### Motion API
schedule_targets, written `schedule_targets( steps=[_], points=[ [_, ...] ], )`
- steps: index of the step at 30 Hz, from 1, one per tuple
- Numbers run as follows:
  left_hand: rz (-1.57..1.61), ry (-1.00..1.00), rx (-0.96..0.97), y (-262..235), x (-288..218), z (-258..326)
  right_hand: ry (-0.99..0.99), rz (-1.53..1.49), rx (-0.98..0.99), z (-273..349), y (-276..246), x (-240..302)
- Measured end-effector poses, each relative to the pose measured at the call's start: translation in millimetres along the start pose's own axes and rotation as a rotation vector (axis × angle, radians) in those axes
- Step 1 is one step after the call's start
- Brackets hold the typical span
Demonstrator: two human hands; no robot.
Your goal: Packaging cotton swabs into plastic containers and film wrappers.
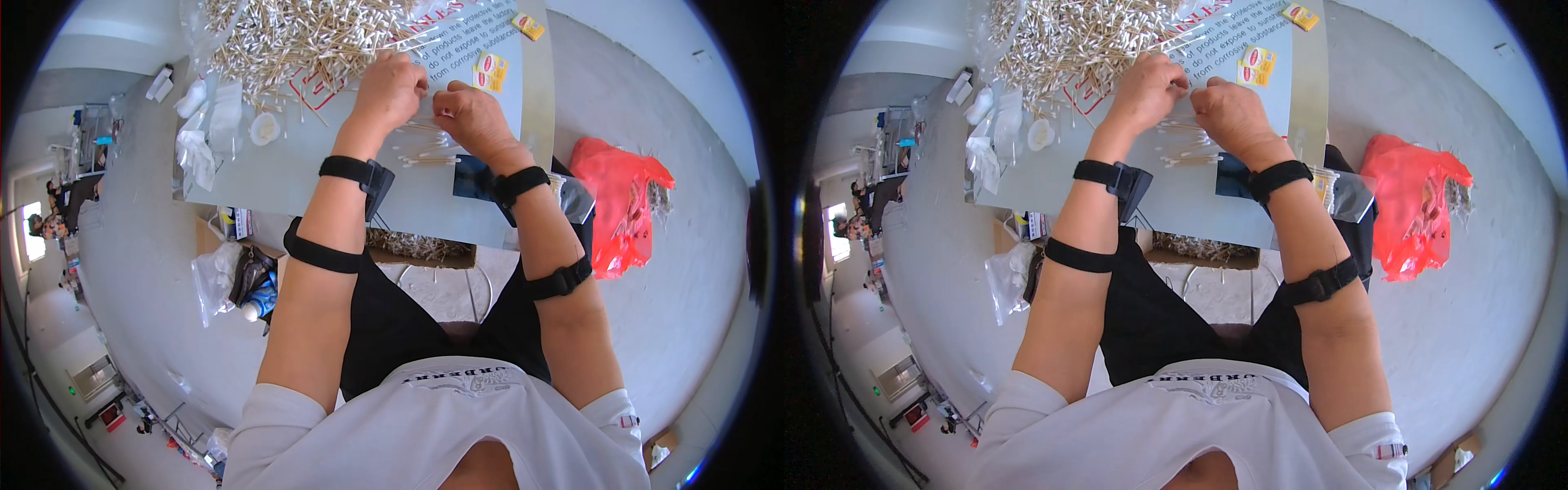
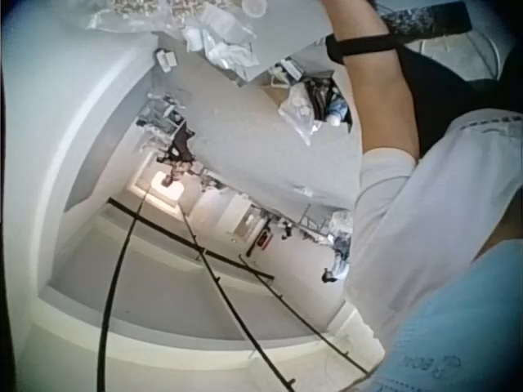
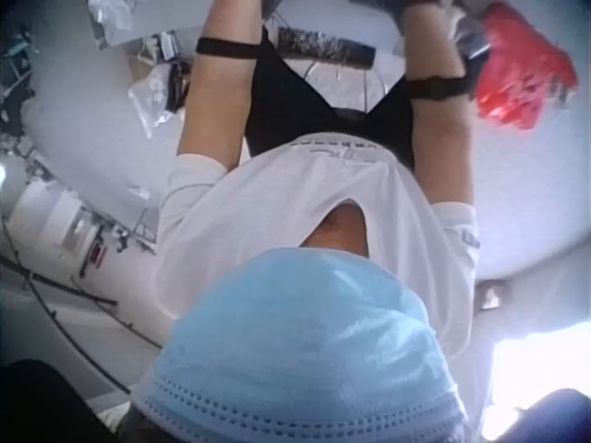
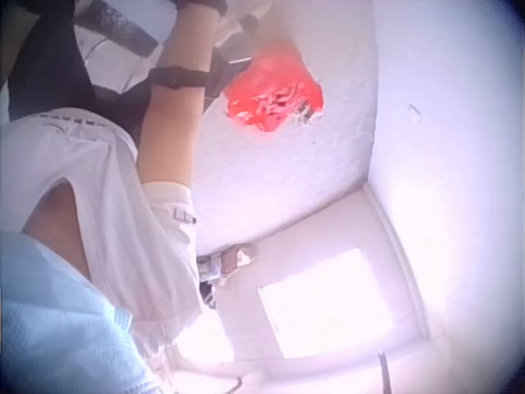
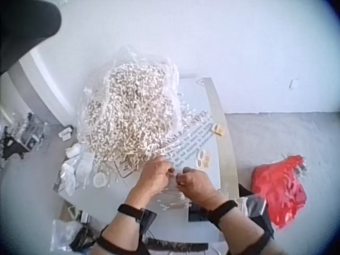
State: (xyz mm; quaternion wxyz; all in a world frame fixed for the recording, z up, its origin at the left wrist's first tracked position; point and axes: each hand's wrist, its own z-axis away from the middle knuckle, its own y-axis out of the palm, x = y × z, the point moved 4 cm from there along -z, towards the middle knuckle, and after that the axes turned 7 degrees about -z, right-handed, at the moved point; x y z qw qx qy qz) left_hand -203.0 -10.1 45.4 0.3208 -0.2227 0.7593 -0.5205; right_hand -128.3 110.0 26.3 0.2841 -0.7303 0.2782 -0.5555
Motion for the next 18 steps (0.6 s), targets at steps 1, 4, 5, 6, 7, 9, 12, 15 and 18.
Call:
schedule_targets(
  steps=[1, 4, 5, 6, 7, 9, 12, 15, 18],
  points=[
    [-0.045, -0.007, 0.058, 5, -3, 7, 0.016, -0.02, 0.0, 1, -2, 0],
    [-0.024, -0.048, -0.002, 8, -9, 27, 0.075, -0.054, -0.031, 10, -8, -5],
    [-0.027, -0.063, -0.042, 8, -12, 33, 0.115, -0.066, -0.064, 13, -10, -8],
    [-0.025, -0.062, -0.04, 9, -17, 40, 0.118, -0.066, -0.064, 17, -10, -9],
    [-0.041, -0.091, -0.038, 9, -22, 47, 0.161, -0.129, -0.167, 23, -12, -9],
    [-0.056, -0.118, -0.034, 9, -34, 62, 0.208, -0.191, -0.27, 35, -14, -7],
    [-0.014, -0.113, -0.095, 8, -51, 82, 0.394, -0.369, -0.461, 53, -14, 1],
    [-0.02, -0.114, -0.107, 8, -62, 95, 0.404, -0.584, -0.639, 71, -2, -1],
    [0.009, -0.166, -0.04, 10, -58, 104, 0.341, -0.518, -0.509, 71, 3, 6]
  ],
)
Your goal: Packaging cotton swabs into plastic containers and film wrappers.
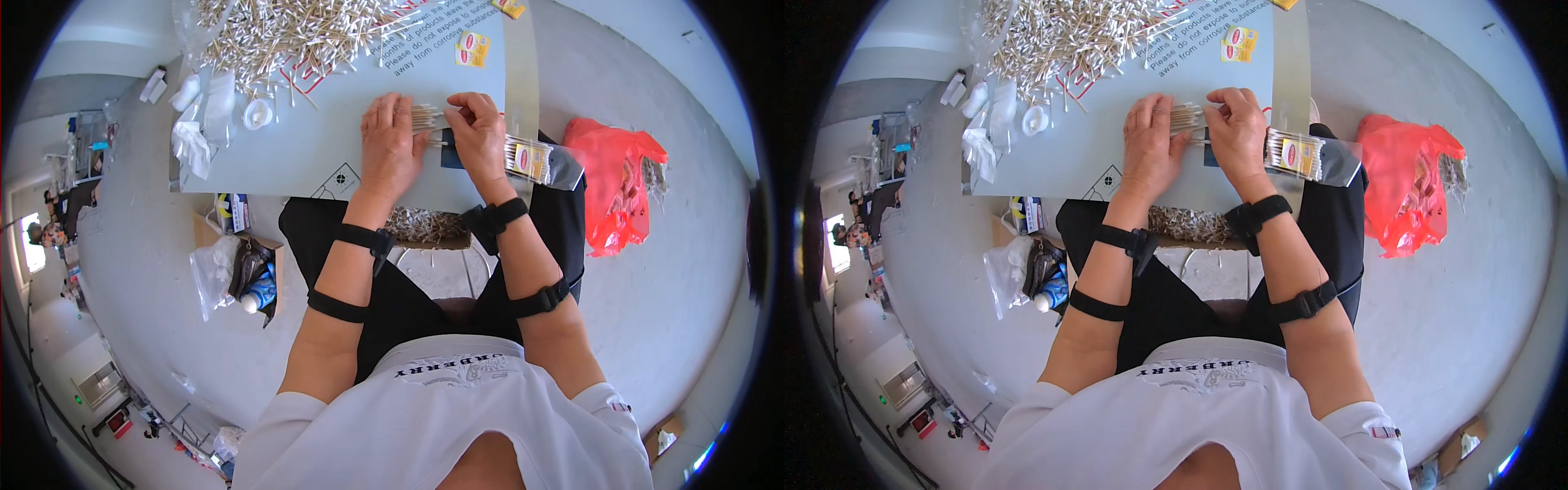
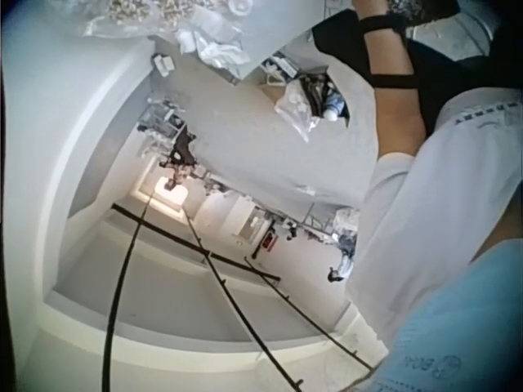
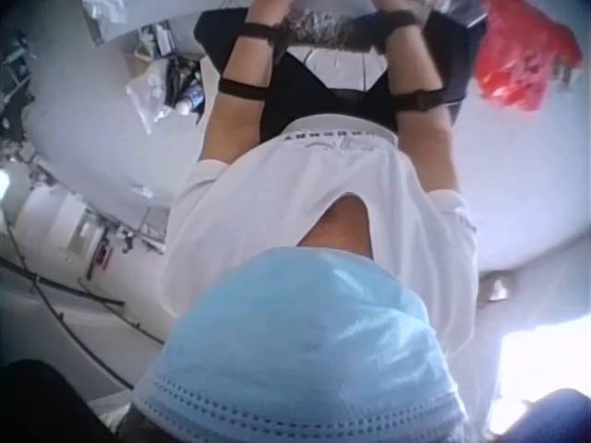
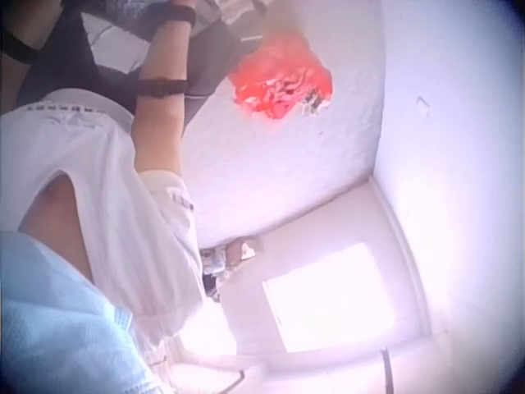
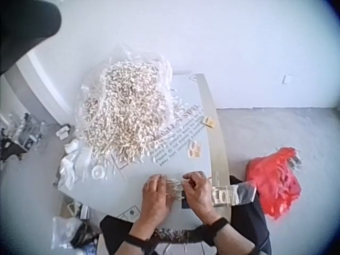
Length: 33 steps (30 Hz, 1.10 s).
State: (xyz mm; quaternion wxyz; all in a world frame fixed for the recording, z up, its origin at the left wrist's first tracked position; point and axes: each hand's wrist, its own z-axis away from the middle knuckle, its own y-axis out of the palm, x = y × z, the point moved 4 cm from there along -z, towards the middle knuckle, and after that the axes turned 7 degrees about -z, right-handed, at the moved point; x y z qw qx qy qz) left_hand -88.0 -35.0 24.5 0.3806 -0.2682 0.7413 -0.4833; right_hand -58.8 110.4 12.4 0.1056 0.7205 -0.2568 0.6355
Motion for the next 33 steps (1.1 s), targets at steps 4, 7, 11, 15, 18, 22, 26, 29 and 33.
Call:
schedule_targets(
  steps=[4, 7, 11, 15, 18, 22, 26, 29, 33],
  points=[
    [-0.093, -0.012, 0.078, 6, 0, 7, -0.003, 0.181, 0.091, -12, 1, 3],
    [-0.13, -0.028, 0.181, 12, 1, 9, -0.109, 0.346, 0.13, -14, 4, 2],
    [-0.14, -0.027, 0.139, 14, 1, 6, -0.133, 0.374, 0.14, -17, 8, -1],
    [-0.118, -0.022, 0.127, 14, 2, 5, -0.055, 0.36, 0.184, -22, 8, 4],
    [-0.122, -0.039, 0.12, 13, -1, 5, -0.076, 0.381, 0.223, -22, 11, 6],
    [-0.084, -0.051, 0.118, 15, 4, 7, -0.147, 0.394, 0.245, -18, 10, 4],
    [-0.074, -0.08, 0.152, 16, 9, 5, -0.213, 0.336, 0.291, -13, 5, 3],
    [-0.086, -0.092, 0.17, 15, 11, 4, -0.19, 0.297, 0.274, -14, 8, 6],
    [-0.044, -0.099, 0.12, 13, 16, 3, -0.225, 0.316, 0.284, -23, 16, 11]
  ],
)
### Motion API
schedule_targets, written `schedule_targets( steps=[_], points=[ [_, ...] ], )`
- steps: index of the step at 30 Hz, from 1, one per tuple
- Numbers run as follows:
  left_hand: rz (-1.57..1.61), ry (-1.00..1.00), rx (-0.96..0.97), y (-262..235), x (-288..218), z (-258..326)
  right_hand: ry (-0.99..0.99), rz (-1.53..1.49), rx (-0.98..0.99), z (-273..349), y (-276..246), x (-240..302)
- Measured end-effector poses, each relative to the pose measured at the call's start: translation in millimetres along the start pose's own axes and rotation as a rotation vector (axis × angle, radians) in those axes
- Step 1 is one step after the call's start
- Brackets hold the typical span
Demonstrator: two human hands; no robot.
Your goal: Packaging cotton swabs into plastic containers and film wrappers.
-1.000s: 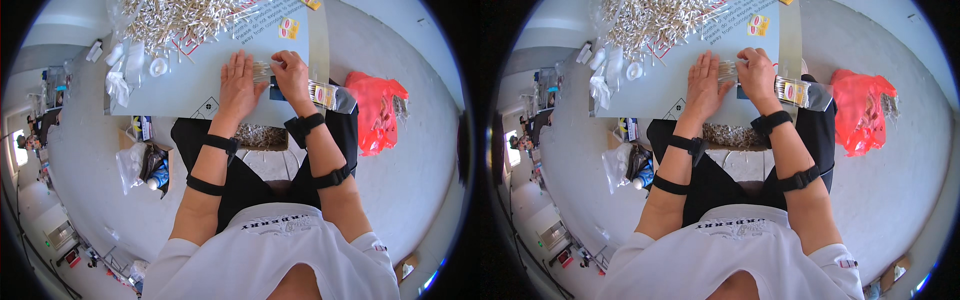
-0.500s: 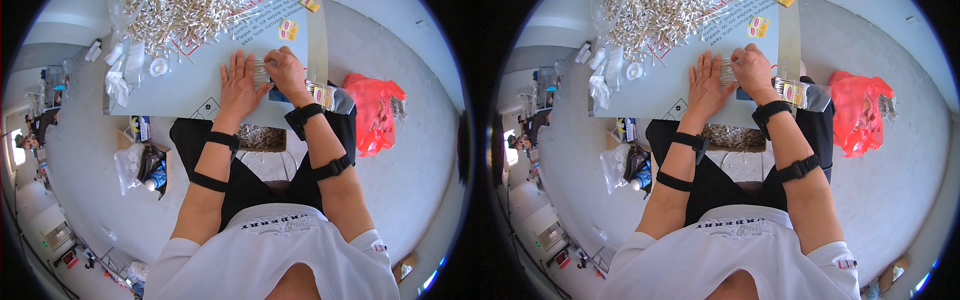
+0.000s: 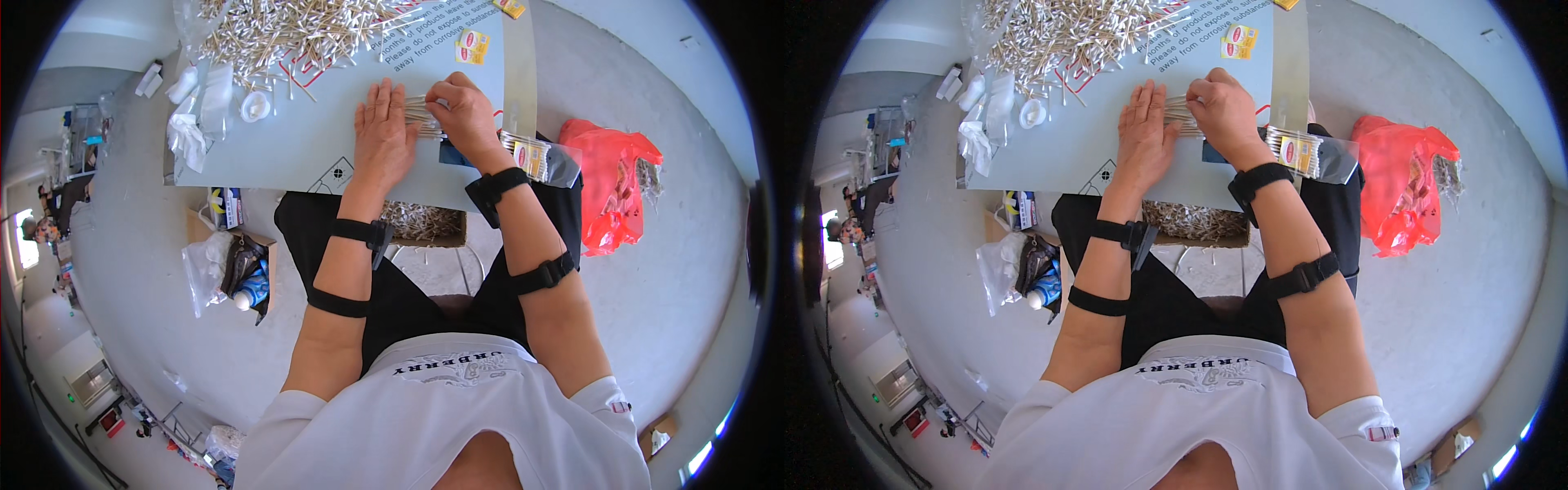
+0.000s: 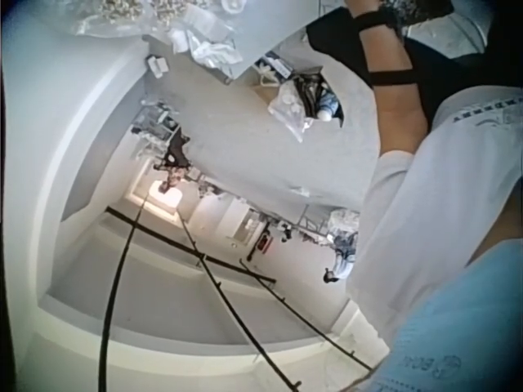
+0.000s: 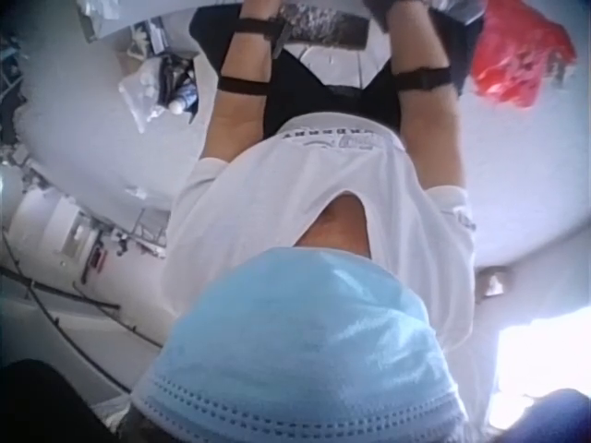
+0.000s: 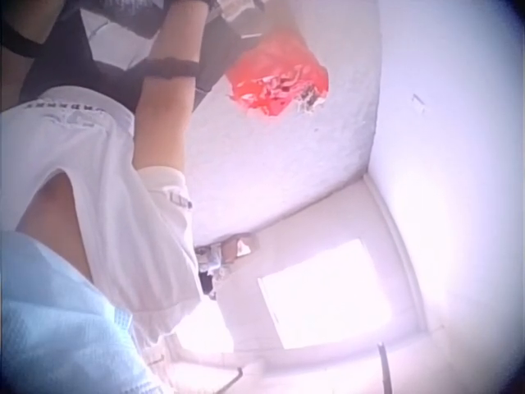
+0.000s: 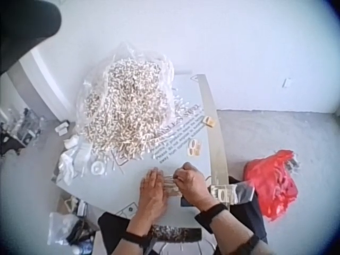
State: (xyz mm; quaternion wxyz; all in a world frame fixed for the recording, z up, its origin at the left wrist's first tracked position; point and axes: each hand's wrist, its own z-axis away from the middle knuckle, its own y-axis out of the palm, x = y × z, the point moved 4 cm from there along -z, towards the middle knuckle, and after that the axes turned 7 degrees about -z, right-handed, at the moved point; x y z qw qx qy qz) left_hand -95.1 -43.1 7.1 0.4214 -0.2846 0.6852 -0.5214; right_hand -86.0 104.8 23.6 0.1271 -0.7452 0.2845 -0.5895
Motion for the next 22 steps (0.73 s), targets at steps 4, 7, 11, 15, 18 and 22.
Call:
schedule_targets(
  steps=[4, 7, 11, 15, 18, 22],
  points=[
    [-0.092, 0.025, 0.015, -2, 0, 4, -0.112, 0.169, 0.07, -9, 11, -1],
    [-0.089, 0.029, 0.003, -2, 1, 3, -0.182, 0.295, 0.076, -13, 14, 2],
    [-0.076, 0.003, 0.003, -2, 1, 1, -0.202, 0.322, 0.221, -17, 15, 5],
    [-0.062, 0.005, 0.017, -2, 1, 0, -0.145, 0.179, 0.337, -16, 9, 3],
    [-0.02, 0.018, 0.016, -2, 5, 1, -0.015, 0.041, 0.36, -18, 1, -3],
    [0.032, 0.0, 0.05, -3, 11, 0, 0.145, -0.118, 0.353, -22, -6, -15]
  ],
)
